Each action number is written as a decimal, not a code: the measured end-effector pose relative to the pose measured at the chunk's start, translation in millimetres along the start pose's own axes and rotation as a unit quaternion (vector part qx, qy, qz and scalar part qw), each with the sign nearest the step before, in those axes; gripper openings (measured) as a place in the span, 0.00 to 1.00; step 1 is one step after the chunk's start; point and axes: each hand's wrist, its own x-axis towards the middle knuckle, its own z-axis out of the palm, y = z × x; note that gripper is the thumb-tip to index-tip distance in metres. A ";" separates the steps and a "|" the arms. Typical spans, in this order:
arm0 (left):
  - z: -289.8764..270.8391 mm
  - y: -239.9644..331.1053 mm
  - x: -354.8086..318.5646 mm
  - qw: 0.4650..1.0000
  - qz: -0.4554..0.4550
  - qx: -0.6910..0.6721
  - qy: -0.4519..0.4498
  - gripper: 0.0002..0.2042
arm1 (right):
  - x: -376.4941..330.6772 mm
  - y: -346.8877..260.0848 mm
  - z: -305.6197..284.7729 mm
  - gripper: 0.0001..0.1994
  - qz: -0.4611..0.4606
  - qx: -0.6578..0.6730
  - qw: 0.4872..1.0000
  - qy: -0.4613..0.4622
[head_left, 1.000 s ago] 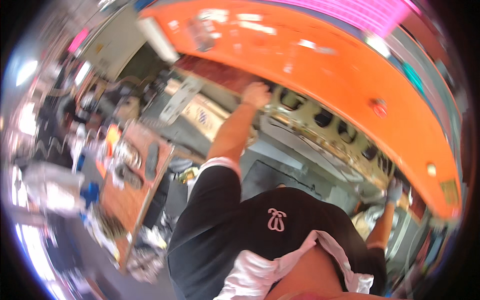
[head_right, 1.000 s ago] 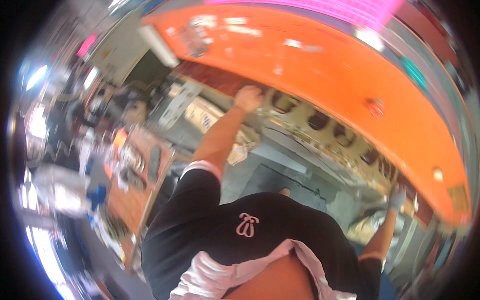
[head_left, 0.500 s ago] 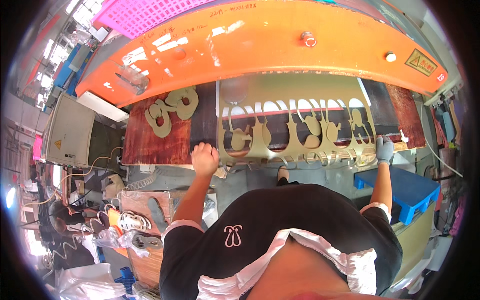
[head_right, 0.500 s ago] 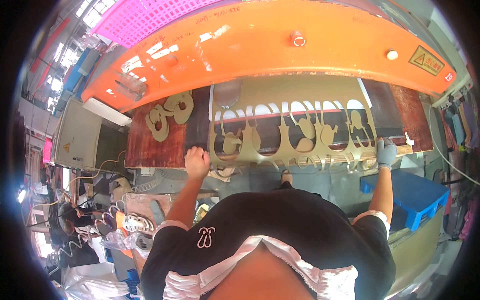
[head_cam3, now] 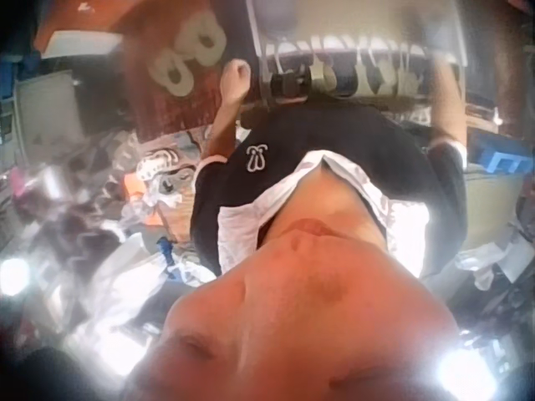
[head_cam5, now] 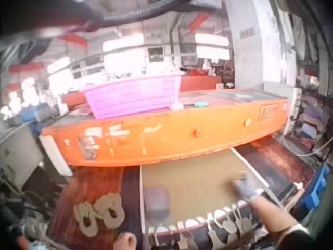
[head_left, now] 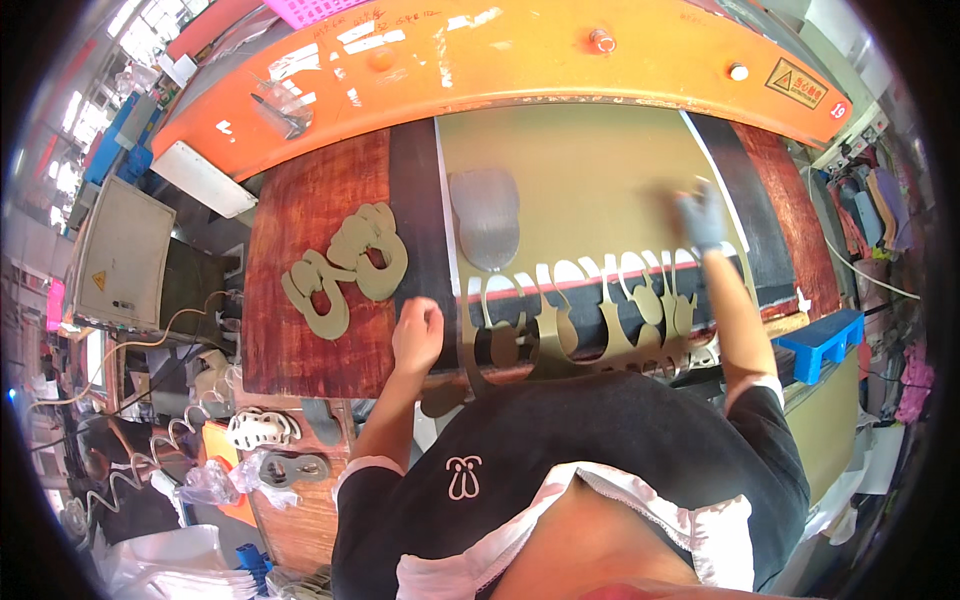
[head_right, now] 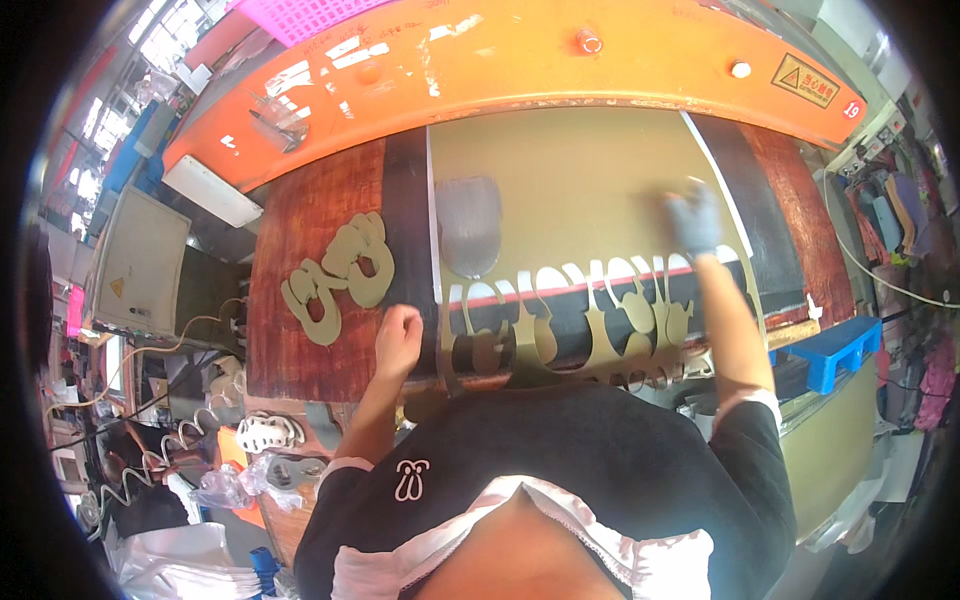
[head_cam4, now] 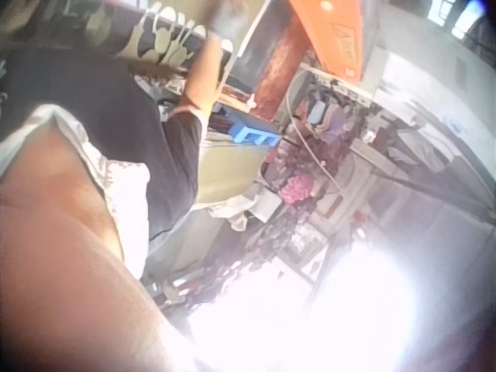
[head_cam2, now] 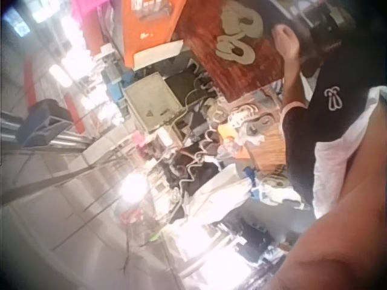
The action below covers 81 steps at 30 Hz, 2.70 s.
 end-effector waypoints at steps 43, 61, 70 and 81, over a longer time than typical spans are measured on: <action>83.2 15.3 32.4 0.988 0.042 -0.059 0.134 0.06 | 21.8 -208.9 148.0 0.37 0.039 -0.258 0.884 -0.388; 43.1 9.3 -100.4 0.970 0.178 0.153 0.067 0.04 | -136.6 45.5 -93.2 0.14 -0.016 -0.207 0.978 -0.009; 61.9 30.9 -104.3 0.951 0.227 0.155 0.140 0.06 | -161.8 71.1 -119.4 0.08 -0.050 -0.158 0.981 0.105; 66.5 53.3 -60.7 0.947 0.213 0.180 0.158 0.10 | 90.2 133.4 -229.3 0.11 0.100 0.292 0.935 0.173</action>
